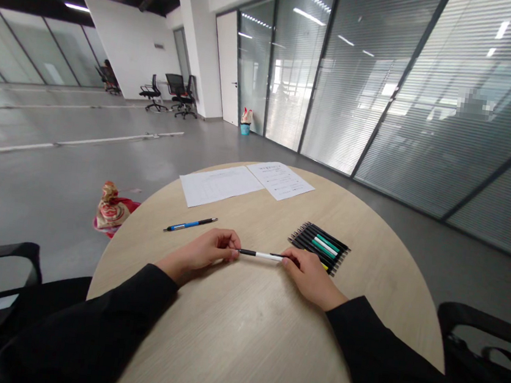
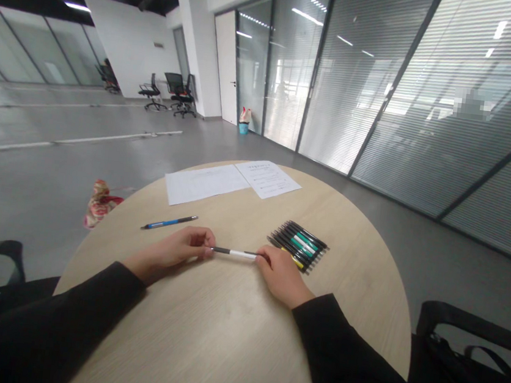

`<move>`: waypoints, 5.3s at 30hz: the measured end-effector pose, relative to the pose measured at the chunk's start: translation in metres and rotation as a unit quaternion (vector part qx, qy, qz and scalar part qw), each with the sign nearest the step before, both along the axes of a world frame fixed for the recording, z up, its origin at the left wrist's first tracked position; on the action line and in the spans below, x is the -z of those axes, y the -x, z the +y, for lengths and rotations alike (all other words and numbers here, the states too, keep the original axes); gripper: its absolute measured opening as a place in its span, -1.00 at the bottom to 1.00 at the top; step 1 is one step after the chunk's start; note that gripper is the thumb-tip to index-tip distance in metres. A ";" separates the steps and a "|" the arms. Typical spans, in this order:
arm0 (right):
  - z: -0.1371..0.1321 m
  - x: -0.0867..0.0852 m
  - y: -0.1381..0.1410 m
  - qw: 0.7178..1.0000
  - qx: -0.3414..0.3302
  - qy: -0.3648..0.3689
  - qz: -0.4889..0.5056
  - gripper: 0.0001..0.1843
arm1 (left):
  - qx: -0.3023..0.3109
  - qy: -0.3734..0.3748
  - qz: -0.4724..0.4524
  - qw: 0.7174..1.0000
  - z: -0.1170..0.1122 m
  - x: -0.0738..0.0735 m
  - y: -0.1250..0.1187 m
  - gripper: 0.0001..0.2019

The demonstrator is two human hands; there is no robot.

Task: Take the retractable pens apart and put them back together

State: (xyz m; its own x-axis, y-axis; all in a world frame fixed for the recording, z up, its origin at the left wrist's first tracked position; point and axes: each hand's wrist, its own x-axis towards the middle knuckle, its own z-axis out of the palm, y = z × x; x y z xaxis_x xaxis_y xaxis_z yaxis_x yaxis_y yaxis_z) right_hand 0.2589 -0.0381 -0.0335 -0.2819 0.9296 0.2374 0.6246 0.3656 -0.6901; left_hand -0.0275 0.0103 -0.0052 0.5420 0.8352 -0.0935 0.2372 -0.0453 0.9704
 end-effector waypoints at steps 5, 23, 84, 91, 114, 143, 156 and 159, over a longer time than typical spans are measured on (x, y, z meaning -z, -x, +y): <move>0.000 -0.001 0.000 1.000 0.001 0.000 0.007 -0.81 | -0.019 0.011 0.002 1.000 0.002 0.004 0.001 -0.81; -0.002 -0.001 0.001 0.999 -0.006 -0.041 0.028 -0.85 | -0.073 0.071 -0.079 0.992 0.001 0.004 -0.001 -0.70; -0.008 -0.005 0.004 0.989 -0.017 -0.107 -0.101 -0.79 | -0.060 0.022 -0.117 0.991 -0.005 0.001 -0.005 -0.78; -0.007 -0.005 0.003 0.991 -0.018 -0.105 -0.086 -0.77 | -0.052 0.020 -0.091 0.994 -0.003 0.003 -0.003 -0.81; -0.009 -0.009 0.004 0.992 -0.019 -0.095 -0.081 -0.79 | -0.068 -0.014 -0.073 0.995 -0.007 -0.003 -0.006 -0.83; -0.009 -0.006 0.005 0.992 -0.014 -0.100 -0.077 -0.80 | -0.052 -0.053 0.009 0.997 -0.001 -0.002 -0.004 -0.65; -0.009 -0.008 0.005 0.992 -0.014 -0.094 -0.077 -0.81 | -0.054 -0.029 -0.056 0.997 -0.006 -0.006 -0.007 -0.82; -0.008 -0.008 0.005 0.992 -0.018 -0.093 -0.078 -0.81 | -0.049 -0.036 -0.042 0.997 -0.006 -0.005 -0.007 -0.81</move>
State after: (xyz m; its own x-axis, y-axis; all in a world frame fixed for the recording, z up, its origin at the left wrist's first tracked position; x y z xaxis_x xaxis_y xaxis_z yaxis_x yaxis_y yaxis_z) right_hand 0.2540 -0.0465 -0.0253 -0.3605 0.8627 0.3547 0.7036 0.5012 -0.5038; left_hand -0.0204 0.0047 -0.0002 0.4606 0.8875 0.0117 0.1617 -0.0969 0.9821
